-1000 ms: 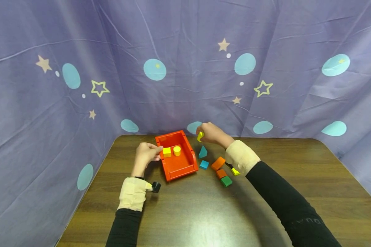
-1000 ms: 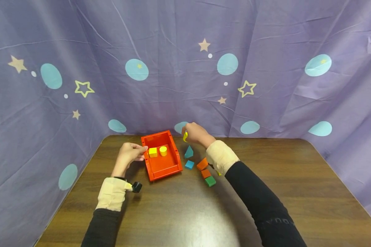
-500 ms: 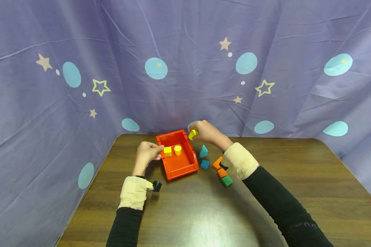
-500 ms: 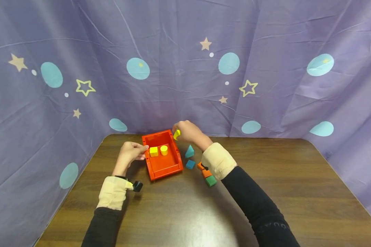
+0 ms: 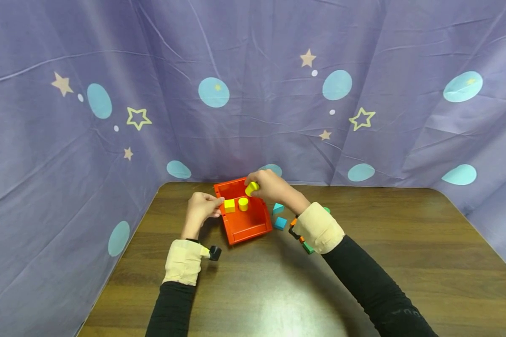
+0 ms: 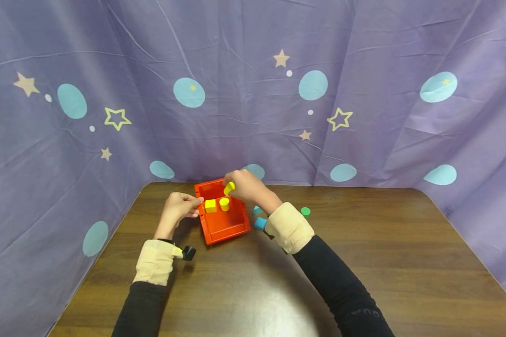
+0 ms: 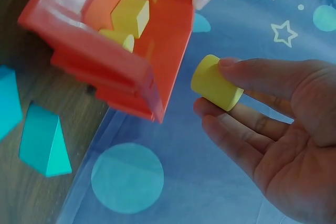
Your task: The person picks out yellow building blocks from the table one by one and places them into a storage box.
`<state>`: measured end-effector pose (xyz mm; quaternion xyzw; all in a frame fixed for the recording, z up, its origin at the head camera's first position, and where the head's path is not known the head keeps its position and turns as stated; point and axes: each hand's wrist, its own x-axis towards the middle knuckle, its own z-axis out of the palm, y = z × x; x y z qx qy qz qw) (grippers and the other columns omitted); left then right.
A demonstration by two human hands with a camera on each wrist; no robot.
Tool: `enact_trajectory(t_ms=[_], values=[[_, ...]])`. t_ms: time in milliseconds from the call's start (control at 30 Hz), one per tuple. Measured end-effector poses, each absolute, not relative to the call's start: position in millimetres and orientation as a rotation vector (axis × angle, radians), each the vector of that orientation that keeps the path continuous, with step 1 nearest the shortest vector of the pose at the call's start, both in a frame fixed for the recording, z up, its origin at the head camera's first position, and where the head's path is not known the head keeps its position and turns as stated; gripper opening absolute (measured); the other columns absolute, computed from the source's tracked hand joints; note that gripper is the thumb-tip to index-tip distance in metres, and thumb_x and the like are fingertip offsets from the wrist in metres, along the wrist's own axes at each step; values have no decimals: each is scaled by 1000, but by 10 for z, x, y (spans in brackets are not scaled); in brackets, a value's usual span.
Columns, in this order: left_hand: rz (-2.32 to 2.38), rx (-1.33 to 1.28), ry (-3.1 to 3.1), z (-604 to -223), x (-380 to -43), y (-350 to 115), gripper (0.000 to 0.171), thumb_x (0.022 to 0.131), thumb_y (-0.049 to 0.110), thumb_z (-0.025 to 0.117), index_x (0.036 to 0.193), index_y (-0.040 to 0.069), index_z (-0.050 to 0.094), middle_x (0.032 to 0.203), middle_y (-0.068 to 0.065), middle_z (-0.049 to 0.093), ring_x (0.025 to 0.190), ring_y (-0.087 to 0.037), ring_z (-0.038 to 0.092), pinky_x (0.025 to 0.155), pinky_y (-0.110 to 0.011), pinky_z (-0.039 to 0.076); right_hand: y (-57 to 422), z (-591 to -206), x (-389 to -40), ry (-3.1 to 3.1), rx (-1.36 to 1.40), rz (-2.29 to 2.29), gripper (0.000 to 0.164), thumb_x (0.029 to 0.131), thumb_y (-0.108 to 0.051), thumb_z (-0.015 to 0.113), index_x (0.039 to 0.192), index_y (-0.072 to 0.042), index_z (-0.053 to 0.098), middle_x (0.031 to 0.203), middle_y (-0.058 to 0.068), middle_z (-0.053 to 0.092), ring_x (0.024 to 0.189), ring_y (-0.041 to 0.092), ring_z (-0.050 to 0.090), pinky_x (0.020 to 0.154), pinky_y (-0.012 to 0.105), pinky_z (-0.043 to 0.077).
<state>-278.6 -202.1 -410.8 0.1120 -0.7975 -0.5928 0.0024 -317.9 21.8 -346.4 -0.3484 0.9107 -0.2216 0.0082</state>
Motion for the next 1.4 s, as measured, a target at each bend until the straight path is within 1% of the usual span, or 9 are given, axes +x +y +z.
enact_trajectory(t_ms=[133, 300, 400, 600, 800, 933, 1067, 1200, 1400], values=[[-1852, 379, -2513, -4110, -2794, -2013, 27, 94, 10, 72, 103, -16, 68, 58, 0, 62, 45, -5, 61, 64, -37, 67, 157, -3516, -3140, 2822, -1100, -701, 24, 91, -3, 74, 114, -4, 74, 108, 9, 75, 88, 18, 64, 76, 26, 57], [-1830, 383, -2530, -4109, -2792, -2007, 28, 94, 10, 73, 103, -15, 68, 58, 0, 62, 45, -5, 61, 67, -39, 67, 88, -3616, -3107, 2789, -1107, -729, 25, 91, -2, 74, 116, -2, 74, 111, 10, 76, 91, 19, 67, 80, 28, 60], [-1807, 381, -2543, -4100, -2789, -2013, 29, 94, 11, 73, 104, -16, 69, 57, 0, 62, 44, -4, 61, 68, -39, 67, 49, -3675, -3092, 2785, -1121, -727, 26, 91, -3, 75, 117, -2, 74, 110, 9, 76, 92, 19, 67, 83, 30, 61], [-1831, 370, -2539, -4101, -2811, -2026, 29, 94, 10, 72, 103, -17, 69, 57, 0, 63, 45, -5, 62, 64, -37, 67, -2, -3781, -3080, 2771, -1164, -732, 26, 90, -6, 77, 116, -2, 74, 107, 7, 76, 92, 19, 68, 85, 32, 61], [-1872, 378, -2532, -4101, -2826, -2028, 29, 94, 10, 72, 106, -16, 68, 59, 0, 63, 46, -5, 62, 65, -35, 67, -39, -3874, -3066, 2779, -1159, -718, 28, 91, -8, 77, 118, -2, 73, 113, 8, 76, 102, 21, 69, 91, 34, 60], [-1897, 372, -2519, -4099, -2820, -2045, 29, 95, 9, 71, 106, -18, 67, 57, 0, 62, 45, -4, 61, 56, -27, 64, -92, -3934, -3047, 2787, -1150, -658, 31, 92, -9, 76, 122, -3, 72, 118, 8, 74, 109, 23, 68, 96, 35, 59], [-1891, 367, -2524, -4093, -2811, -2059, 29, 95, 9, 71, 105, -18, 66, 57, 1, 61, 45, -3, 60, 52, -22, 61, -156, -3987, -3030, 2790, -1154, -608, 31, 93, -11, 76, 122, -5, 72, 119, 8, 74, 111, 23, 67, 99, 36, 58], [-1927, 356, -2509, -4095, -2806, -2062, 30, 95, 8, 71, 106, -19, 66, 57, 0, 62, 45, -4, 61, 53, -24, 62, -201, -4034, -3039, 2802, -1166, -594, 27, 91, -10, 77, 118, -5, 73, 113, 7, 75, 106, 23, 68, 95, 35, 59], [-1954, 346, -2495, -4104, -2812, -2055, 29, 95, 8, 71, 105, -19, 66, 57, 0, 63, 46, -4, 62, 53, -23, 62, -234, -4066, -3060, 2800, -1152, -628, 23, 88, -6, 79, 110, -6, 73, 105, 6, 75, 95, 20, 68, 85, 30, 60]])
